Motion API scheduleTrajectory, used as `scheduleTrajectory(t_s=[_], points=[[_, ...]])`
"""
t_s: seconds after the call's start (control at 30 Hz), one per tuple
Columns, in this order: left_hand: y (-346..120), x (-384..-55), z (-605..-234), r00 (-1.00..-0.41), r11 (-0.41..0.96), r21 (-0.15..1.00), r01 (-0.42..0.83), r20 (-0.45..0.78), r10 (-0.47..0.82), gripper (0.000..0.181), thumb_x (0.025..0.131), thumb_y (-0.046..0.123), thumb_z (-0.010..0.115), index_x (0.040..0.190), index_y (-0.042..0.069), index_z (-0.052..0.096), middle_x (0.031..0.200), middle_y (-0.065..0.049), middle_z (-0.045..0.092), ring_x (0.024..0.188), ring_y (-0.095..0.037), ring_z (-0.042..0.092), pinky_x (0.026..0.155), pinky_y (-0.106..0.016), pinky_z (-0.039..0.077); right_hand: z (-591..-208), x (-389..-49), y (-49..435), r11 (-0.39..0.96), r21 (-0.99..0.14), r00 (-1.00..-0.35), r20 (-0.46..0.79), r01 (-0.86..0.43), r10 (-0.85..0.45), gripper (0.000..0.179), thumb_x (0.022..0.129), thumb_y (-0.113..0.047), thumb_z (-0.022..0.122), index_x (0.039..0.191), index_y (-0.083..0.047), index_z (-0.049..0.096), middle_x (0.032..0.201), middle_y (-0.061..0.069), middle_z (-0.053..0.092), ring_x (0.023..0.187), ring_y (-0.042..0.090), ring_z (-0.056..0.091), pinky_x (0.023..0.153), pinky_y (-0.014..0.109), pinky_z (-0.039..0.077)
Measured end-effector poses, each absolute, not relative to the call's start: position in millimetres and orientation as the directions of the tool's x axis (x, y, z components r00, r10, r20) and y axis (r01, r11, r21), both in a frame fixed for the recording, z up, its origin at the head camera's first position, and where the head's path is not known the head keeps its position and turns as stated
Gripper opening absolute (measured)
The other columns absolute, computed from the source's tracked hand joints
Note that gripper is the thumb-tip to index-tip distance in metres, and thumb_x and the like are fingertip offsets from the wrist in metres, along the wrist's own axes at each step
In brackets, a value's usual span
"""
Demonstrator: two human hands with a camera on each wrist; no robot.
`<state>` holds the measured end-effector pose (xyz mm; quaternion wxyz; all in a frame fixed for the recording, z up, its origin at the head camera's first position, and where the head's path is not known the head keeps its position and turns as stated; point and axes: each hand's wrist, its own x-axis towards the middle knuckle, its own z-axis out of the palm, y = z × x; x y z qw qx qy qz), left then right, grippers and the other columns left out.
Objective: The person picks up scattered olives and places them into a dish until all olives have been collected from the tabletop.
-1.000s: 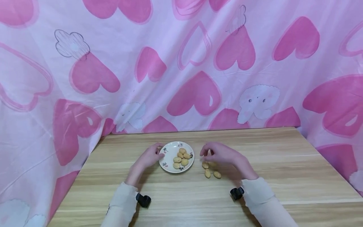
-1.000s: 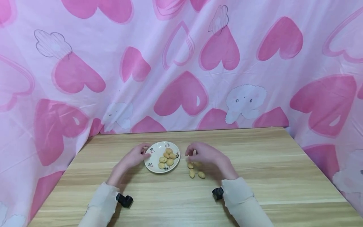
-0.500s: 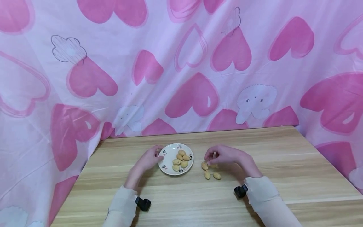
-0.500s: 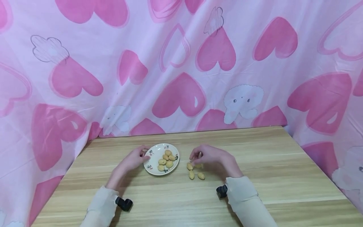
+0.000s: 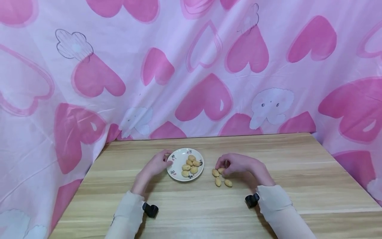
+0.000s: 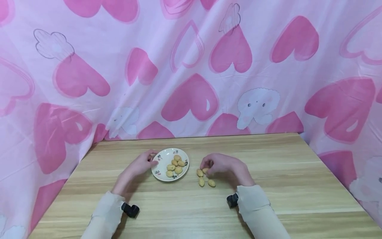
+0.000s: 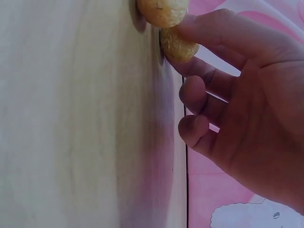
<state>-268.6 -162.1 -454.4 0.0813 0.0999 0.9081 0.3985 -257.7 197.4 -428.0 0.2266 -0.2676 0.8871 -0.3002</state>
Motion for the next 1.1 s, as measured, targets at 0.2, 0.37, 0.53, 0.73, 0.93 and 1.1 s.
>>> scheduleTrajectory(t_s=[0.2,0.37,0.53,0.73,0.93,1.1], points=[[-163.7,-267.8,-451.7,-0.969,0.665,0.738,0.113,-0.067,0.239,0.048,0.091,0.011,0.067,0.137,0.006,0.055,0.08,-0.005,0.055,0.067,-0.016,0.048,0.057,-0.028,0.042,-424.6,-258.5,194.5,0.681,-0.64,-0.779,-0.2,-0.356,-0.594,0.029,0.082,-0.007,0.068,0.105,-0.025,0.069,0.094,-0.007,0.064,0.089,0.015,0.055,0.078,0.031,0.049],[-164.6,-268.4,-453.8,-0.972,0.668,0.737,0.099,-0.072,0.224,0.048,0.091,0.012,0.067,0.137,0.008,0.055,0.083,-0.006,0.057,0.069,-0.017,0.05,0.059,-0.029,0.043,-422.5,-258.9,190.2,0.672,-0.628,-0.784,-0.152,-0.394,-0.602,0.03,0.082,-0.009,0.069,0.109,-0.024,0.069,0.094,-0.007,0.063,0.089,0.014,0.055,0.077,0.029,0.048],[-161.1,-268.4,-455.7,-0.967,0.658,0.742,0.129,-0.055,0.251,0.047,0.091,0.011,0.067,0.136,0.006,0.055,0.084,-0.006,0.059,0.071,-0.016,0.051,0.061,-0.028,0.044,-423.8,-260.4,188.5,0.66,-0.623,-0.785,-0.114,-0.421,-0.609,0.026,0.084,-0.013,0.072,0.108,-0.024,0.07,0.093,-0.008,0.063,0.088,0.013,0.056,0.076,0.027,0.048],[-158.6,-266.5,-456.5,-0.966,0.643,0.755,0.127,-0.052,0.253,0.046,0.09,0.008,0.067,0.135,0.005,0.056,0.082,-0.007,0.058,0.07,-0.016,0.05,0.061,-0.029,0.043,-424.5,-262.8,184.1,0.65,-0.638,-0.791,-0.101,-0.414,-0.603,0.025,0.086,-0.021,0.075,0.111,-0.021,0.071,0.093,-0.008,0.064,0.086,0.013,0.057,0.076,0.028,0.049],[-159.0,-266.5,-456.6,-0.969,0.65,0.75,0.125,-0.049,0.242,0.046,0.091,0.009,0.067,0.135,0.006,0.056,0.083,-0.006,0.059,0.071,-0.016,0.051,0.062,-0.03,0.043,-415.4,-269.4,173.1,0.623,-0.61,-0.768,-0.037,-0.489,-0.639,0.026,0.088,-0.02,0.073,0.114,-0.018,0.072,0.096,-0.009,0.064,0.084,0.013,0.057,0.075,0.028,0.05],[-160.1,-267.1,-455.4,-0.969,0.65,0.749,0.131,-0.044,0.245,0.045,0.091,0.009,0.066,0.135,0.005,0.056,0.079,-0.006,0.056,0.068,-0.016,0.048,0.06,-0.029,0.041,-409.6,-276.9,163.2,0.598,-0.602,-0.744,-0.009,-0.53,-0.668,0.026,0.089,-0.021,0.072,0.115,-0.018,0.072,0.096,-0.008,0.064,0.085,0.015,0.058,0.074,0.028,0.05]])
